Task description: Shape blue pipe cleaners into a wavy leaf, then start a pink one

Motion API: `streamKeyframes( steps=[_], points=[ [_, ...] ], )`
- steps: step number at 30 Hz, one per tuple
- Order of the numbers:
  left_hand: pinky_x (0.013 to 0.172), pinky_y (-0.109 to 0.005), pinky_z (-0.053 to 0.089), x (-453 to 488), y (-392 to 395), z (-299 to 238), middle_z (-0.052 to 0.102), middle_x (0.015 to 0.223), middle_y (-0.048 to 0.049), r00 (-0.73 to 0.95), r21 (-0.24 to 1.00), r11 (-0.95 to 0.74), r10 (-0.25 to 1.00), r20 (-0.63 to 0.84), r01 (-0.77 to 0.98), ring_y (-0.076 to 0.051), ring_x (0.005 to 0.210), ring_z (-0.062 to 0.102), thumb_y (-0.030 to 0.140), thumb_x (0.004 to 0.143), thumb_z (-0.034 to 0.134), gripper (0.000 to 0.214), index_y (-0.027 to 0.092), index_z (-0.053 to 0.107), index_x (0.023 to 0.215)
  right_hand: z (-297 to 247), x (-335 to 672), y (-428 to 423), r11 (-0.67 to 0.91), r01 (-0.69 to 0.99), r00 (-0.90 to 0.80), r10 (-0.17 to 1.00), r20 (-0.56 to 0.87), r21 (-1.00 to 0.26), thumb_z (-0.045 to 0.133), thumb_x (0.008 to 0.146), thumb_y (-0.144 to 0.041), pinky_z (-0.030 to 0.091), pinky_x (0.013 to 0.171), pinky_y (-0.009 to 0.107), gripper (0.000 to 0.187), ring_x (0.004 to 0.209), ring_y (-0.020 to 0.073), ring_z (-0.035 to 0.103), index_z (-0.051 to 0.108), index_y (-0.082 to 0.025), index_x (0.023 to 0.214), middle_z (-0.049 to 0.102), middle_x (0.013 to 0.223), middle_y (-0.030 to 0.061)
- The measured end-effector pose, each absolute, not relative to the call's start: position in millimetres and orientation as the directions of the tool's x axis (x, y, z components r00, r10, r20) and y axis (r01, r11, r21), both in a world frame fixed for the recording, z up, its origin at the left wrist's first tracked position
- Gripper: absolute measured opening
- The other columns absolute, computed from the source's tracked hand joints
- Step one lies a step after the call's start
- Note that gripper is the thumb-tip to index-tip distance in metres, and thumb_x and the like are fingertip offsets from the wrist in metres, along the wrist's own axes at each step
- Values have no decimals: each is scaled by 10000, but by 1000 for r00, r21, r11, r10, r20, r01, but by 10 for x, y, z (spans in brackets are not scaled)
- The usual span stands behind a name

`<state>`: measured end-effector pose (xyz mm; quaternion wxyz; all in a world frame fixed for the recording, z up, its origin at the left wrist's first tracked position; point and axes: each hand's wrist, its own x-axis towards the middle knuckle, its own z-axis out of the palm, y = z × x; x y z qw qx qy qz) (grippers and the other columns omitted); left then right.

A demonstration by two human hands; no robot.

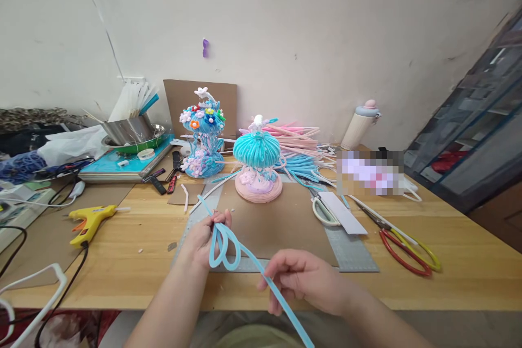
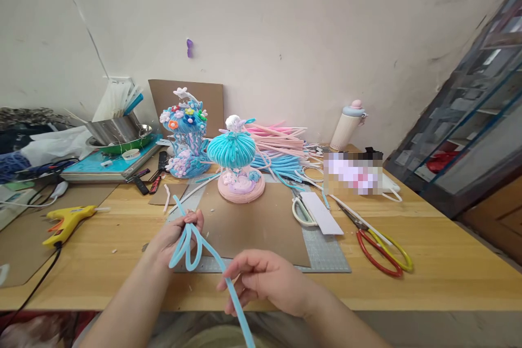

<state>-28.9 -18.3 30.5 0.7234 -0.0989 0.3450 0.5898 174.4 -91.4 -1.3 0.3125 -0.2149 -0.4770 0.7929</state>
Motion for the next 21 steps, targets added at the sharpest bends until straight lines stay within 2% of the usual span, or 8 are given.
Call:
streamKeyframes(
  steps=[4,6,8,10,13,16,19,21],
  points=[
    [585,-222,564,-312,-157,314,313,538,78,59,236,265,772,-633,-935,-18,349,380,-2,848,291,257,165,382,675,182,1797,-1060,202,-59,-641,743,192,-978,586,777,-186,395,884,345,231,974,163,539,598,-213,1007,562,1050,75],
    [587,-229,567,-288,-159,311,307,539,79,58,231,263,768,-638,-937,-20,350,379,-6,844,289,258,168,375,674,284,1765,-1118,438,91,-653,704,279,-894,581,782,-192,395,873,295,270,969,148,517,591,-209,1051,557,1027,79],
    [580,-237,570,-263,-165,308,307,538,79,59,228,266,762,-645,-937,-23,349,380,-11,838,289,258,171,372,674,345,1718,-1158,588,191,-681,656,326,-786,544,805,-203,424,802,250,252,904,136,520,602,-185,1049,554,976,92],
    [569,-239,571,-249,-173,308,315,537,78,58,230,270,757,-651,-935,-25,348,383,-17,830,294,257,172,375,677,364,1683,-1181,690,261,-705,613,355,-675,484,829,-185,438,726,221,211,821,126,521,636,-172,974,558,920,95],
    [568,-234,570,-254,-187,318,333,542,74,57,239,275,757,-651,-931,-26,353,397,-22,823,300,257,171,385,677,345,1684,-1174,775,308,-736,561,378,-552,391,834,-105,435,691,215,279,763,120,516,646,-189,911,591,896,84],
    [575,-223,566,-273,-194,338,333,541,74,52,256,279,763,-645,-925,-20,347,391,-14,830,303,257,169,391,673,283,1729,-1124,824,347,-765,525,373,-448,387,835,-84,394,824,281,327,931,153,499,601,-243,1024,607,1060,54],
    [581,-217,561,-301,-182,348,324,545,75,42,290,286,774,-632,-914,-15,345,379,-16,839,285,274,169,386,664,199,1762,-1072,875,356,-825,459,330,-328,440,844,-140,267,957,375,338,1145,202,391,539,-319,1113,499,1276,-15],
    [593,-212,555,-317,-170,339,323,548,74,28,328,287,789,-614,-900,-12,348,375,-20,846,266,291,167,386,657,164,1763,-1059,895,313,-859,410,307,-319,443,856,-166,190,996,398,314,1206,204,351,532,-329,1108,468,1309,-32]
  ],
)
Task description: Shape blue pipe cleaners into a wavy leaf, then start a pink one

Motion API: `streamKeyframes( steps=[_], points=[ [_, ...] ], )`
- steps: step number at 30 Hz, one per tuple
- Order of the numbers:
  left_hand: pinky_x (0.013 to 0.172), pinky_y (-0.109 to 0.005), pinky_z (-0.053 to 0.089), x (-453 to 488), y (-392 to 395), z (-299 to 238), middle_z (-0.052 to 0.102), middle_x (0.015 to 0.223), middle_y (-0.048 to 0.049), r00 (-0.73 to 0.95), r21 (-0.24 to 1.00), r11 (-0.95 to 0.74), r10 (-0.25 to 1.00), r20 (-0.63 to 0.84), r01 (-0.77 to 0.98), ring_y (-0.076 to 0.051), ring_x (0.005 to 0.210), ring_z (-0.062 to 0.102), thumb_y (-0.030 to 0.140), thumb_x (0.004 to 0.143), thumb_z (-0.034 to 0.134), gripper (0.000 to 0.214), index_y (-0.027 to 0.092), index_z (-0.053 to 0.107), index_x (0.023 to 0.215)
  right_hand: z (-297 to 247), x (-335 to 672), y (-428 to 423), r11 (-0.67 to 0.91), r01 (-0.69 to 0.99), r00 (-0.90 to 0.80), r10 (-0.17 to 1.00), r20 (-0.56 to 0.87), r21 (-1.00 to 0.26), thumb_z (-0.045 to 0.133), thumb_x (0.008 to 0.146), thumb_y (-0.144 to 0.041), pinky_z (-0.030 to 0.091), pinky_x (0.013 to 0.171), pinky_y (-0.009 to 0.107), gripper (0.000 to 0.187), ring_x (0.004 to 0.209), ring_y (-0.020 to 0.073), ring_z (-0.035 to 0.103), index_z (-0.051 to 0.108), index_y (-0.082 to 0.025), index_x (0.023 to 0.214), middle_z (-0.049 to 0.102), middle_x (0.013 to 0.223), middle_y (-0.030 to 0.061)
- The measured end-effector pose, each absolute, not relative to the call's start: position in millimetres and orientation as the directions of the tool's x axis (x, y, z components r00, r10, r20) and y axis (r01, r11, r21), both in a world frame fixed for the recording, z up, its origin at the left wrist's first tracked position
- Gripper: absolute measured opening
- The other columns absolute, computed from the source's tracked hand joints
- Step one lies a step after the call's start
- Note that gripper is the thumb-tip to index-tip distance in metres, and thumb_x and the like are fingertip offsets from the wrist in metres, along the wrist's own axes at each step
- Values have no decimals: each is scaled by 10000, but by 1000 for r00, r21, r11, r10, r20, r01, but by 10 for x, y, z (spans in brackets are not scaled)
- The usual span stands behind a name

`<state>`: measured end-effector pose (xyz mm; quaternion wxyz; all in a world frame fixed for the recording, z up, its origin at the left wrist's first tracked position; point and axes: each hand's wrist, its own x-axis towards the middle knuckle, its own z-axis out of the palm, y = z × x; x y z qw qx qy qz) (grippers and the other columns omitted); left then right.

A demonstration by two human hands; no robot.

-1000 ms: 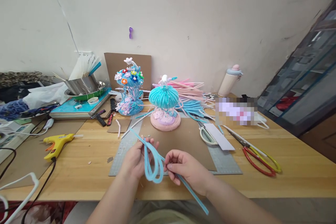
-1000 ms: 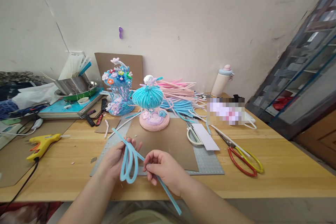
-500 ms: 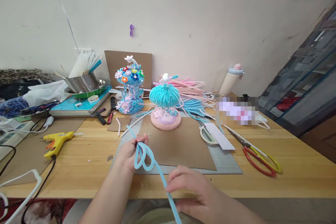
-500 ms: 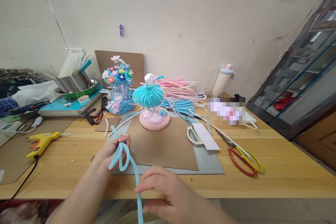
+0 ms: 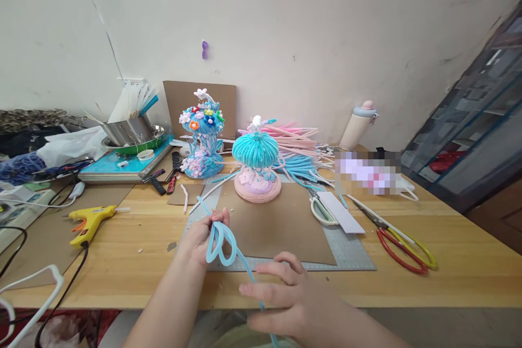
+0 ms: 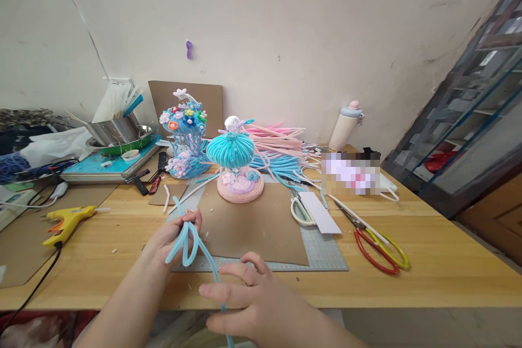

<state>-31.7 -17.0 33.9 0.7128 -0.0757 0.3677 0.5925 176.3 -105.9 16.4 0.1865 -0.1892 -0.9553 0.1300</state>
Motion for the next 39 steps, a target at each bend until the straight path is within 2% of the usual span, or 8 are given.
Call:
streamKeyframes(
  steps=[4,7,10,13,18,24,34,39],
  points=[
    [649,-214,540,-287,-207,291,334,521,74,-44,460,233,856,-516,-857,-15,368,377,-7,853,282,315,165,388,612,203,1720,-1096,813,168,-795,446,410,-558,476,854,-219,155,1022,396,254,1120,174,474,537,-292,1089,614,1128,16],
    [696,-234,526,-163,-326,277,389,507,70,-118,589,125,927,-357,-798,-37,411,404,73,860,378,270,168,426,612,281,1643,-1133,594,42,-606,655,452,-804,378,892,-232,341,904,358,260,869,147,577,545,-259,1089,651,894,36],
    [648,-255,509,12,-485,310,421,487,70,-103,696,79,971,-216,-713,-66,432,411,155,818,508,179,170,477,642,346,1513,-1097,377,-29,-318,874,367,-926,326,907,-318,421,681,279,306,708,139,529,566,-224,1072,582,794,46],
    [526,-186,426,160,-622,352,443,489,65,-100,908,-63,995,23,-415,-82,465,422,196,815,513,155,184,468,667,402,1382,-987,290,-96,-150,942,301,-952,357,888,-394,407,597,253,356,644,132,480,529,-202,1134,526,742,33],
    [502,-195,361,239,-737,350,463,531,45,-97,975,-124,989,108,-185,-111,512,436,246,825,494,125,202,482,708,503,1305,-850,256,-52,-139,955,261,-965,394,882,-372,383,561,227,313,644,117,455,558,-236,1112,479,724,11],
    [489,-204,345,227,-766,331,475,559,37,-127,978,-163,981,147,-129,-119,510,429,269,814,512,109,210,506,722,582,1294,-841,330,-11,-114,937,329,-944,451,865,-300,408,620,227,230,697,117,482,656,-245,954,481,739,8],
    [514,-215,364,286,-795,335,491,541,32,-131,983,-107,987,87,-150,-144,554,513,309,799,537,118,204,528,747,533,1217,-802,147,-402,-66,980,189,-904,504,822,-270,454,599,242,158,667,119,513,594,-212,939,585,811,25],
    [509,-210,364,321,-802,346,474,530,42,-124,983,-115,987,97,-142,-128,527,483,342,803,524,157,209,519,720,516,1192,-792,158,-404,-48,980,193,-901,475,837,-314,433,533,221,161,599,103,490,566,-196,900,599,814,33]
  ],
)
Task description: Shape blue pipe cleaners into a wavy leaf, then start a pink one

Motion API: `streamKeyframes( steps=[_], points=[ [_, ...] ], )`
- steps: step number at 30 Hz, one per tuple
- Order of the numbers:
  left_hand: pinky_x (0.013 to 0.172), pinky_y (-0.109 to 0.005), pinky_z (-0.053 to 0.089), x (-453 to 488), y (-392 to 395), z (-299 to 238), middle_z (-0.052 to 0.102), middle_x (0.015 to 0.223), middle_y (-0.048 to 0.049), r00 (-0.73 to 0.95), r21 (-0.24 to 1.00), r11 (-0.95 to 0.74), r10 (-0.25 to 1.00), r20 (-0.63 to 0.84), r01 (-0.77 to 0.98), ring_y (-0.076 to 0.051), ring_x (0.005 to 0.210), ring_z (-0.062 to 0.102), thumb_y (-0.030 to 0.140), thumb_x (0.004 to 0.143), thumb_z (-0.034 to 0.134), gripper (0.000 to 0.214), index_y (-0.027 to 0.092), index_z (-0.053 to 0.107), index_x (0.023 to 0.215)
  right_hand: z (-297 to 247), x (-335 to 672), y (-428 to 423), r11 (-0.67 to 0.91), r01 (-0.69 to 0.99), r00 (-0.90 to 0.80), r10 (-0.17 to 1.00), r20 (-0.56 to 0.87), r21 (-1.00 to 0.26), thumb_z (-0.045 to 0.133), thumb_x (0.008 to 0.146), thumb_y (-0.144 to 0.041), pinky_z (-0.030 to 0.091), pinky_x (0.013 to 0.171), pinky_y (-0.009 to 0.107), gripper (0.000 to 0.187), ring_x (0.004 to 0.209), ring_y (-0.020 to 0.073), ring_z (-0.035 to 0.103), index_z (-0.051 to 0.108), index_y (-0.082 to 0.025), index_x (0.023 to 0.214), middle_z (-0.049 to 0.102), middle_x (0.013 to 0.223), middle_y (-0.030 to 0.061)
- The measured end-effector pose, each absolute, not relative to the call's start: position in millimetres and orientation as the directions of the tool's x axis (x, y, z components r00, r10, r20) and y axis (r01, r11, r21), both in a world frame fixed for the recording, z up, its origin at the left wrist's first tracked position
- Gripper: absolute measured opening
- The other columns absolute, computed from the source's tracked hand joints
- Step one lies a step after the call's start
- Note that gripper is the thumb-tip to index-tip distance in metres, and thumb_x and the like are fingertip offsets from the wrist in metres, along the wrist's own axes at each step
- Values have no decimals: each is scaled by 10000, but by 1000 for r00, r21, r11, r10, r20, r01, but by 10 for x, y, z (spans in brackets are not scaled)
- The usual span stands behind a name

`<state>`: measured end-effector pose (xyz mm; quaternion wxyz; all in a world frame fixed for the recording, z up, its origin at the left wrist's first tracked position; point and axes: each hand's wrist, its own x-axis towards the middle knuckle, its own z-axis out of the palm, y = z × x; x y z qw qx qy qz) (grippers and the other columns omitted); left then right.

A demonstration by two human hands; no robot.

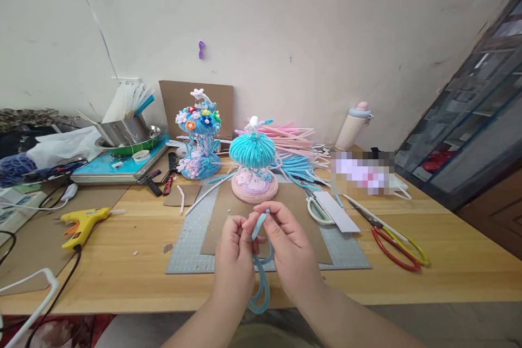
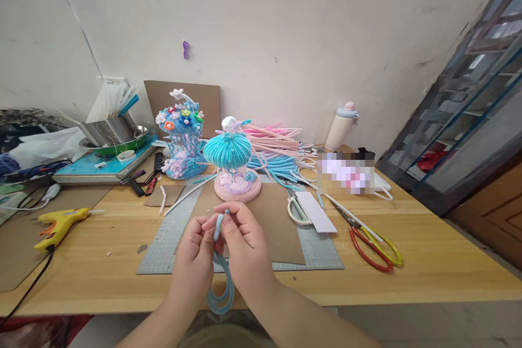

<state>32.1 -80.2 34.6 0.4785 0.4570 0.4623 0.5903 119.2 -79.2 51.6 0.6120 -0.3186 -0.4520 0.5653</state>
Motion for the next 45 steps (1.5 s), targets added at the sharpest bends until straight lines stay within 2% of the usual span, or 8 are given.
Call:
streamKeyframes(
  steps=[9,15,20,24,35,38,41,45],
  points=[
    [502,-215,377,328,-794,304,484,587,33,-97,981,-145,986,133,-127,-123,520,444,296,826,488,108,207,548,836,481,1223,-800,216,-343,1,973,229,-914,555,797,-314,440,505,239,176,598,104,536,677,-208,864,618,982,62],
    [508,-217,378,326,-801,288,508,611,25,-108,978,-164,983,151,-128,-124,529,452,261,820,497,78,208,547,792,495,1241,-818,279,-281,-22,955,297,-918,556,797,-285,457,531,224,165,883,192,566,704,-231,849,619,1026,74],
    [526,-218,366,322,-813,306,500,592,30,-108,983,-165,982,155,-86,-127,538,449,246,809,511,70,208,538,757,482,1235,-813,339,-170,-6,939,345,-925,552,803,-275,467,779,332,160,958,202,561,701,-246,852,661,955,56],
    [533,-224,346,325,-813,297,492,570,39,-96,985,-145,986,136,-95,-128,527,437,295,810,507,115,203,533,747,489,1234,-818,372,-77,5,928,373,-925,552,804,-278,288,1004,429,159,793,158,616,691,-241,871,697,769,13],
    [569,-221,391,318,-801,319,540,642,37,-79,985,-146,987,139,-96,-113,552,475,263,824,487,89,201,533,781,521,1245,-819,461,-99,-27,885,465,-882,503,836,-251,236,1021,431,172,842,168,625,665,-243,776,696,848,10],
    [607,-213,431,208,-694,347,593,645,18,-138,971,-81,989,50,-224,-124,628,556,225,792,550,92,178,536,714,531,1328,-860,537,-150,-48,835,548,-830,489,849,-223,187,1037,453,170,927,173,609,647,-275,809,706,839,-13],
    [649,-253,491,33,-492,329,651,656,-43,-158,796,124,951,-266,-593,-160,673,629,180,808,531,116,138,558,703,504,1452,-944,607,-177,-159,759,631,-774,477,858,-239,164,1041,481,181,1020,187,572,641,-297,807,707,873,-24],
    [630,-315,540,-188,-223,262,673,731,-136,-154,674,211,885,-439,-708,-195,683,662,112,867,378,215,85,575,788,396,1569,-1062,663,-151,-347,659,667,-733,459,866,-297,133,1054,485,208,1040,197,565,646,-295,775,715,830,-19]
  ],
)
